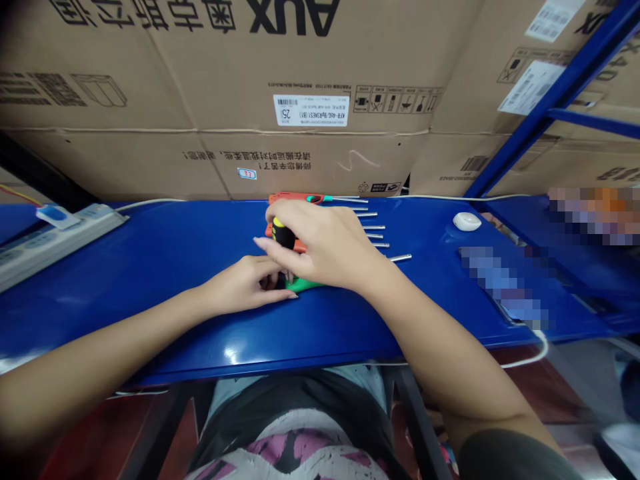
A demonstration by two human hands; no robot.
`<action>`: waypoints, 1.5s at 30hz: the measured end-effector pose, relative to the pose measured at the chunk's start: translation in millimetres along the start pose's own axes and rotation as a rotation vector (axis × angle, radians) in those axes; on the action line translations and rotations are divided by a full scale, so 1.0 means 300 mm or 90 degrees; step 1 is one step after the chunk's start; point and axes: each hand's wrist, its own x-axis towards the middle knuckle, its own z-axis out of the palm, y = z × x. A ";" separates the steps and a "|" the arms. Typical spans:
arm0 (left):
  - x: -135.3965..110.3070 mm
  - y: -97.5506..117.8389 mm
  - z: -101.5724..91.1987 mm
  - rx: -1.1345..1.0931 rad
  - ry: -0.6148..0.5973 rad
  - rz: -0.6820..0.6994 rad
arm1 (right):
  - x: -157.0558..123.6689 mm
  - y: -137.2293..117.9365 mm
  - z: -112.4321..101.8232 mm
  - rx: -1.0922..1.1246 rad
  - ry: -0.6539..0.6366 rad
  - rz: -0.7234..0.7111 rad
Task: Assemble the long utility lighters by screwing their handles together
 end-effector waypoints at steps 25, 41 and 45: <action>0.000 0.003 0.001 0.003 0.009 0.006 | 0.003 -0.001 0.021 -0.006 -0.036 -0.002; -0.001 0.016 0.002 -0.016 0.025 0.012 | -0.015 0.103 -0.071 -0.065 -0.005 0.058; 0.003 0.018 -0.003 0.006 0.009 0.011 | -0.019 0.118 -0.067 -0.081 -0.034 0.066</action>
